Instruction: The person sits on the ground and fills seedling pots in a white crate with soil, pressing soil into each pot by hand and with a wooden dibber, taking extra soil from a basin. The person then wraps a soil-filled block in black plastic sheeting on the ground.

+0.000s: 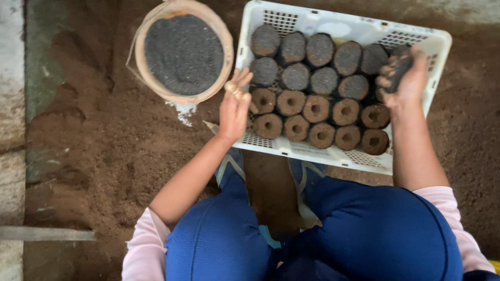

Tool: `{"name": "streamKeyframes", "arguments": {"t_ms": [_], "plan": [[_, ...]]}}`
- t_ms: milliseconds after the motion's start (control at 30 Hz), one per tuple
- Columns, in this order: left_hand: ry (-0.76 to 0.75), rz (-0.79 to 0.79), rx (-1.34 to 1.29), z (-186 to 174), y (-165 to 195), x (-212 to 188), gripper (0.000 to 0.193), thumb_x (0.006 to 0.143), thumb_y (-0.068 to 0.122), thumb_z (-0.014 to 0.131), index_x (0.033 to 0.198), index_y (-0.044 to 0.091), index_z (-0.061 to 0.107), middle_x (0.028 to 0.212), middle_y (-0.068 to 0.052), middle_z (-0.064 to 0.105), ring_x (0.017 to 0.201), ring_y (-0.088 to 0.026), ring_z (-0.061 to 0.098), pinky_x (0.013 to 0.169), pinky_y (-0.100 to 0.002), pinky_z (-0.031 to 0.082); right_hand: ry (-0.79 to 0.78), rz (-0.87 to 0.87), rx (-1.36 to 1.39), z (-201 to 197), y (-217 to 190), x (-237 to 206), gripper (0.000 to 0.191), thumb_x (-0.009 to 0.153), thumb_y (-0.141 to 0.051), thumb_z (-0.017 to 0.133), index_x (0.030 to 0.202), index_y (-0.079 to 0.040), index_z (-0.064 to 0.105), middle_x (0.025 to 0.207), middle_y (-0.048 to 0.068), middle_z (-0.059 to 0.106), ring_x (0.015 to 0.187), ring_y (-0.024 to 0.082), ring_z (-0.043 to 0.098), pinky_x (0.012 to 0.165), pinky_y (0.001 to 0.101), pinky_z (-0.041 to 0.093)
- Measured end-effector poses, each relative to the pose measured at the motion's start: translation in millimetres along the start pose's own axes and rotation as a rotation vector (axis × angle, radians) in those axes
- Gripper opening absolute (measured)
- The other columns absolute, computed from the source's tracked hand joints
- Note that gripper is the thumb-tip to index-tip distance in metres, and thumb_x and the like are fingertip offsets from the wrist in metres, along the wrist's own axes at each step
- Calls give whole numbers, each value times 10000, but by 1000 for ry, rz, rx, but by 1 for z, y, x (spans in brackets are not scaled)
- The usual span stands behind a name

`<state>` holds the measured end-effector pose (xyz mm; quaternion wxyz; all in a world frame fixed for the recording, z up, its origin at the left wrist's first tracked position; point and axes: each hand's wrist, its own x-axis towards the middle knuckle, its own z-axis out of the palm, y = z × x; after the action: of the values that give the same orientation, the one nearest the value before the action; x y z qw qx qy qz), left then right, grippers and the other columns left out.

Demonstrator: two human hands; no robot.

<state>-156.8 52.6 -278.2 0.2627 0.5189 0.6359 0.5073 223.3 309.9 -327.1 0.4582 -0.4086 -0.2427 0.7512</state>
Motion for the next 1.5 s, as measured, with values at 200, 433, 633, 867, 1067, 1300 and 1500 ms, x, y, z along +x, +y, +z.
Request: {"name": "streamKeyframes", "arguments": {"t_ms": [200, 433, 633, 867, 1067, 1300, 1500], "plan": [[-8, 26, -10, 0, -4, -2, 580, 1116, 415, 412, 1454, -40, 532, 1597, -181, 505, 1596, -355, 320, 1299, -434, 250, 65, -275, 5, -42, -25, -1, 361, 1123, -460, 583, 976, -138, 509, 811, 22, 477, 649, 175, 481, 492, 301, 320], [-29, -13, -13, 2, -3, -2, 630, 1115, 459, 401, 1476, -41, 524, 1610, -220, 457, 1587, -362, 285, 1285, -452, 240, 13, -437, -68, -39, -19, -3, 354, 1151, -409, 541, 959, -119, 477, 796, 49, 465, 584, 180, 464, 482, 338, 344], [-15, -35, 9, 2, -1, -2, 699, 1098, 540, 379, 1476, -29, 525, 1604, -212, 473, 1577, -344, 329, 1288, -461, 253, 30, -458, -76, -32, -16, -3, 334, 1149, -362, 551, 943, -119, 450, 726, 35, 434, 559, 178, 455, 478, 343, 366], [-14, -31, 20, 3, -3, 0, 704, 1102, 550, 368, 1465, -28, 543, 1592, -213, 489, 1590, -356, 300, 1288, -466, 249, 42, -528, -76, -36, -16, 2, 265, 1118, -304, 574, 976, -94, 499, 798, 91, 506, 596, 223, 525, 517, 380, 448], [-12, -13, 32, 3, -3, 0, 699, 1107, 545, 359, 1456, -31, 545, 1577, -212, 509, 1591, -360, 301, 1290, -467, 244, 69, -495, -15, -44, -17, 7, 272, 1098, -285, 592, 952, -75, 501, 788, 104, 526, 638, 241, 551, 513, 377, 455], [-8, -4, 54, 3, -5, 1, 688, 1115, 538, 352, 1457, -29, 541, 1575, -208, 513, 1586, -354, 319, 1295, -470, 250, 63, -514, -50, -45, -17, 11, 372, 1115, -327, 585, 863, -91, 448, 760, 71, 497, 525, 159, 445, 428, 314, 322], [-14, -30, 57, 5, -5, 0, 672, 1111, 534, 349, 1472, 3, 546, 1591, -204, 496, 1590, -360, 297, 1292, -478, 250, 58, -449, -35, -43, -17, -2, 407, 1110, -386, 527, 828, -110, 427, 725, 30, 477, 520, 115, 390, 446, 316, 285]]}}
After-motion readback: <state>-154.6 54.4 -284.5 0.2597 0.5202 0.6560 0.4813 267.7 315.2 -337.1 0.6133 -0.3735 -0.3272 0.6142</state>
